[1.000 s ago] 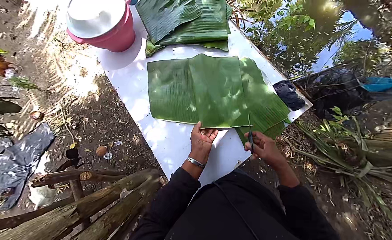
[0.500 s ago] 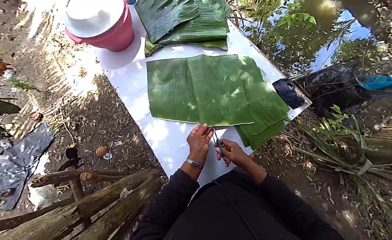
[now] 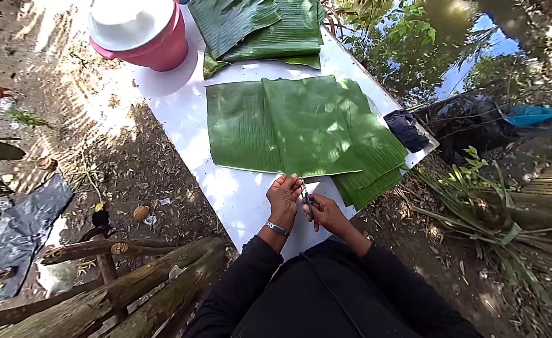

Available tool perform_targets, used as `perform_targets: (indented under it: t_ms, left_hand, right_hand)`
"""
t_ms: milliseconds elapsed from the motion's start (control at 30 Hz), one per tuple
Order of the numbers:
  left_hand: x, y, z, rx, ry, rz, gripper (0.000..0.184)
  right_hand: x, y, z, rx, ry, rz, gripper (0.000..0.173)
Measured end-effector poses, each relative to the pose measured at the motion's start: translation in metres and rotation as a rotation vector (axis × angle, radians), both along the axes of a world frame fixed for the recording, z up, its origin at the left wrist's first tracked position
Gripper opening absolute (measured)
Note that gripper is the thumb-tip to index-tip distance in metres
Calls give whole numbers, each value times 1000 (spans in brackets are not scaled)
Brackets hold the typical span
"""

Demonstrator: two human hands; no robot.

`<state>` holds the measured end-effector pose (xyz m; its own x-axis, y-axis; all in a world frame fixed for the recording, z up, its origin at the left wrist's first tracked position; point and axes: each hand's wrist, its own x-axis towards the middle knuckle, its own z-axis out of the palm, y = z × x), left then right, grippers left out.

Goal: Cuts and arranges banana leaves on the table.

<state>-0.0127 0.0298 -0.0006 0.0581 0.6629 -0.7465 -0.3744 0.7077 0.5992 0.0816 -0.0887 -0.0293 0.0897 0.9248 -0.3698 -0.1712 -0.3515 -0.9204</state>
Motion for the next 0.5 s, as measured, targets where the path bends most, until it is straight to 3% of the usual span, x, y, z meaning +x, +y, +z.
perform_targets:
  t_ms: [267,400,500]
  left_hand:
    - [0,1,2,-21,0,9,21]
    - [0,1,3,-41,-16,20,24]
    - [-3,3,5,-36,-58,20,24]
  right_hand:
    - [-2,-3,-2,30,-93,4,28]
    - [12,-8,1,-119,-86,174,42]
    - [26,-21,5,-48,-20,171,48]
